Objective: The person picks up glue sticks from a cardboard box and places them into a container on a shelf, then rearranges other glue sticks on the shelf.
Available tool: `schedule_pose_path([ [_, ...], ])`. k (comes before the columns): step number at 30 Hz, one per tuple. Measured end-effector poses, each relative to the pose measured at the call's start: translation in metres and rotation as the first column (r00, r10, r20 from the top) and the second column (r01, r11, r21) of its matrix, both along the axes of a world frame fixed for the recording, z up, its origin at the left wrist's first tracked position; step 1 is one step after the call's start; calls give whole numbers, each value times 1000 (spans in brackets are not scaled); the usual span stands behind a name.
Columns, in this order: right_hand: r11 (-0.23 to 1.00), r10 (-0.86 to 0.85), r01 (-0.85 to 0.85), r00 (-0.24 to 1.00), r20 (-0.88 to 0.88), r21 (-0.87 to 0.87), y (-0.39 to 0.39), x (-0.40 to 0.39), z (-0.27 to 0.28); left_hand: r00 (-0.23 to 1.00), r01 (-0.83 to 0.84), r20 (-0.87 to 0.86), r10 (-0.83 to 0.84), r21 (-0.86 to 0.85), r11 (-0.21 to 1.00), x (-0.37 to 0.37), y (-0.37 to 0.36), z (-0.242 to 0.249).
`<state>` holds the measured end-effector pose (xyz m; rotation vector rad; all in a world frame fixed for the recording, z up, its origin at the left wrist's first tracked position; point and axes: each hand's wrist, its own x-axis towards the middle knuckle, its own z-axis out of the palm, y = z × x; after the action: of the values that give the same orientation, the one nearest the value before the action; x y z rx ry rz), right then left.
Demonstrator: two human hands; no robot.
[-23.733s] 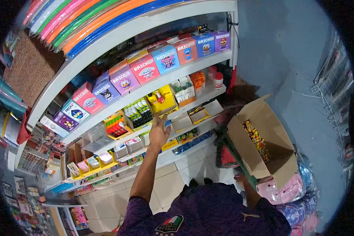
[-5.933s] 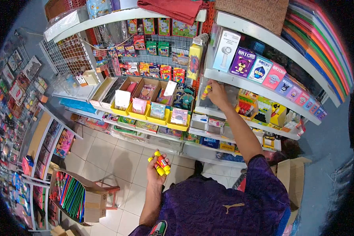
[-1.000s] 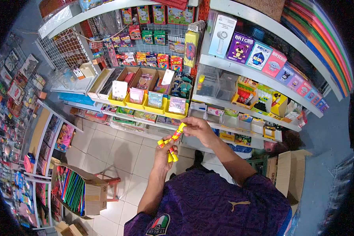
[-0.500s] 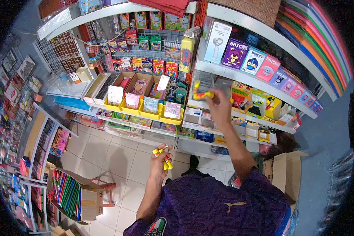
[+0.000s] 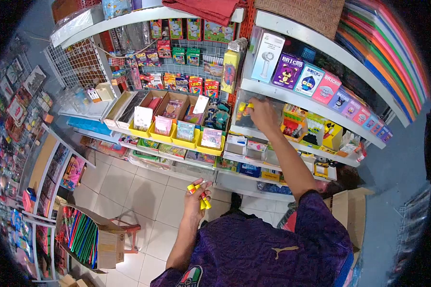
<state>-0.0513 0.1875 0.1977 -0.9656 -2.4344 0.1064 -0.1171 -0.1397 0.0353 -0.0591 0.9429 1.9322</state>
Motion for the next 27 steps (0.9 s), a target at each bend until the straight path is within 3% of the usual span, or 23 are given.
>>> schedule_pose_path([
  [2, 998, -18, 22, 996, 82, -54, 14, -7, -5, 1000, -4, -4, 4, -4, 1000, -1, -1, -2],
  [17, 985, -31, 47, 995, 96, -163, 36, -19, -13, 1000, -25, 11, 26, -45, 999, -5, -5, -14],
  [27, 993, 7, 3, 996, 90, -114, 48, -16, -17, 1000, -18, 12, 19, -63, 998, -5, -2, -17],
])
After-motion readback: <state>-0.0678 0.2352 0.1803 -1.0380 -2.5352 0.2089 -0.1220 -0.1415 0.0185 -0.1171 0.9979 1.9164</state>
